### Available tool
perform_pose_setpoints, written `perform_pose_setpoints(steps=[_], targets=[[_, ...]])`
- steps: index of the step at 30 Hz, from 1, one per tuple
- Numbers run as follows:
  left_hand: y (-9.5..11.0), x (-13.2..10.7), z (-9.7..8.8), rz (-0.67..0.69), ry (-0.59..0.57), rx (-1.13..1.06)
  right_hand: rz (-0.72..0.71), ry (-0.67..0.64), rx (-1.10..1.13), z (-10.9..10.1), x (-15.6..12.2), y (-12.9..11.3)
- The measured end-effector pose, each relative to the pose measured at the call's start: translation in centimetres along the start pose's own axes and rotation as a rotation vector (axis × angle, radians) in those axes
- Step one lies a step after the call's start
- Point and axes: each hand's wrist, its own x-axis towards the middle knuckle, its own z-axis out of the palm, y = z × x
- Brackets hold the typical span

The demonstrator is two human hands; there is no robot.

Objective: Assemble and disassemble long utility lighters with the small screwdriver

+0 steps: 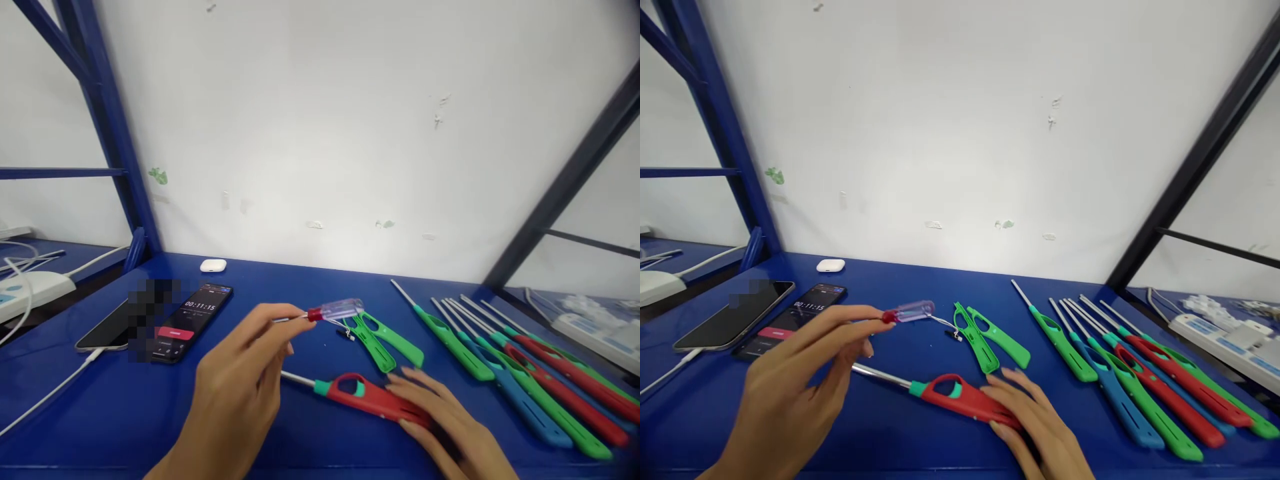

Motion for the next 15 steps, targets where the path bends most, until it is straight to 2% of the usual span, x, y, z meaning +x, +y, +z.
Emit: perform_pose_setpoints(steps=[1, 3, 5, 7, 9, 12, 15], targets=[[0.1, -0.3, 0.6, 0.021, -0.038, -0.035, 0.004, 0.008, -0.012, 0.1, 0.7, -0.3], [0.4, -0.8, 1.9, 0.063, -0.094, -0.095, 0.103, 0.047, 0.028, -0.1, 1.7, -1.2], [1.0, -1.3, 3.4, 0.091, -0.141, -0.161, 0.178, 0.122, 0.171, -0.4, 2.6, -2.6], [1.8, -1.9, 4.9, 0.069, -0.182, -0.239, 0.185, 0.165, 0.342, -0.7, 3.5, -4.3], [2.5, -2.7, 6.2, 0.027, -0.241, -0.293, 0.231, 0.166, 0.419, -1.1, 4.6, -5.6], [3.1, -3.6, 7.4, 0.069, -0.238, -0.282, 0.233, 0.263, 0.380, -2.1, 5.9, -6.2], [2.6, -3.9, 7.5, 0.031, -0.281, -0.080, 0.230, 0.494, 0.257, -4.1, 6.7, -5.3]])
